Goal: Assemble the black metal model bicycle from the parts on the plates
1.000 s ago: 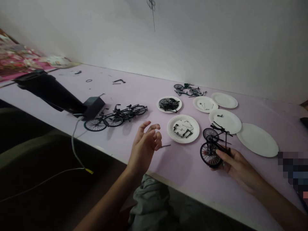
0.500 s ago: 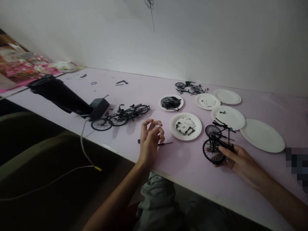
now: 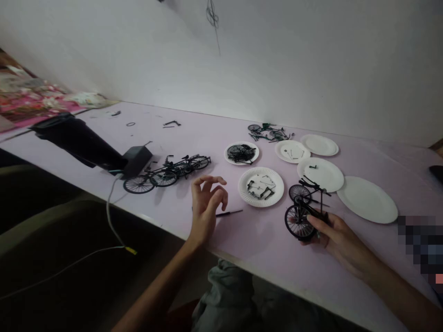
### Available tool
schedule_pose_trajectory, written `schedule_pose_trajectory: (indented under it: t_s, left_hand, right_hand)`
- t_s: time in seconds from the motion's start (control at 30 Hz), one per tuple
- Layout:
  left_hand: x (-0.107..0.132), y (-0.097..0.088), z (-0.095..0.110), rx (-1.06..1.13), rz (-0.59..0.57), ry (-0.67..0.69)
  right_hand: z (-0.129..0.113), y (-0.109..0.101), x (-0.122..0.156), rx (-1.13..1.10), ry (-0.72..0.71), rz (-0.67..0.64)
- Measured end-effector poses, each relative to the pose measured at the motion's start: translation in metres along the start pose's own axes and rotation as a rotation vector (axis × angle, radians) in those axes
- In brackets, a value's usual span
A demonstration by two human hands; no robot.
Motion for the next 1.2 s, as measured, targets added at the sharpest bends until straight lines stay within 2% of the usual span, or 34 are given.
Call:
schedule_pose_trajectory:
  t_s: [0.13, 0.3, 0.43, 0.53, 0.6, 0.7, 0.77, 0.8, 0.9, 0.97, 1.07, 1.2]
  left_hand:
    - [-0.006, -0.002, 0.0, -0.215, -0.094, 0.091]
    - [-0.014, 0.032, -0.002, -0.486, -0.405, 0.103]
    - [-0.027, 0.053, -0.006, -0.765, -0.447, 0.223]
    - [-0.031, 0.06, -0.007, -0.863, -0.492, 0.33]
    - [-0.03, 0.057, -0.005, -0.864, -0.488, 0.352]
    - [-0.028, 0.047, 0.005, -0.836, -0.381, 0.332]
    - [-0.02, 0.047, 0.014, -0.812, -0.361, 0.334]
    - [-0.014, 0.052, 0.018, -0.797, -0.388, 0.344]
    - [0.012, 0.077, 0.025, -0.741, -0.566, 0.383]
    - [0.027, 0.092, 0.027, -0.71, -0.632, 0.392]
    - [0.04, 0.104, 0.028, -0.633, -0.653, 0.39]
    - [0.047, 0.103, 0.028, -0.418, -0.633, 0.304]
  right_hand:
    - [0.0, 0.002, -0.001, 0.013, -0.003, -0.056]
    - [0.001, 0.001, -0.003, -0.018, 0.004, -0.077]
    - [0.001, 0.001, -0.006, -0.097, -0.004, -0.105]
    - [0.001, 0.002, -0.007, -0.12, -0.022, -0.124]
    - [0.0, 0.001, -0.008, -0.122, -0.039, -0.129]
    - [-0.002, 0.001, -0.008, -0.11, -0.065, -0.109]
    - [-0.003, 0.001, -0.007, -0.087, -0.079, -0.089]
    - [-0.003, 0.001, -0.006, -0.072, -0.088, -0.08]
    - [-0.003, 0.0, -0.004, -0.021, -0.114, -0.076]
    - [0.0, -0.004, -0.004, 0.007, -0.115, -0.064]
    - [0.005, -0.013, -0.006, 0.035, -0.108, -0.026]
    - [0.01, -0.015, -0.008, 0.004, -0.078, -0.051]
Point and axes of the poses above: each hand's wrist, its own x-axis away from the middle knuckle, its own y-axis out of the palm, z = x × y, the point moved 7 cm from there along -x, towards the middle knuckle, and after that the axes turned 8 degrees about -x, right-handed, at the moved point
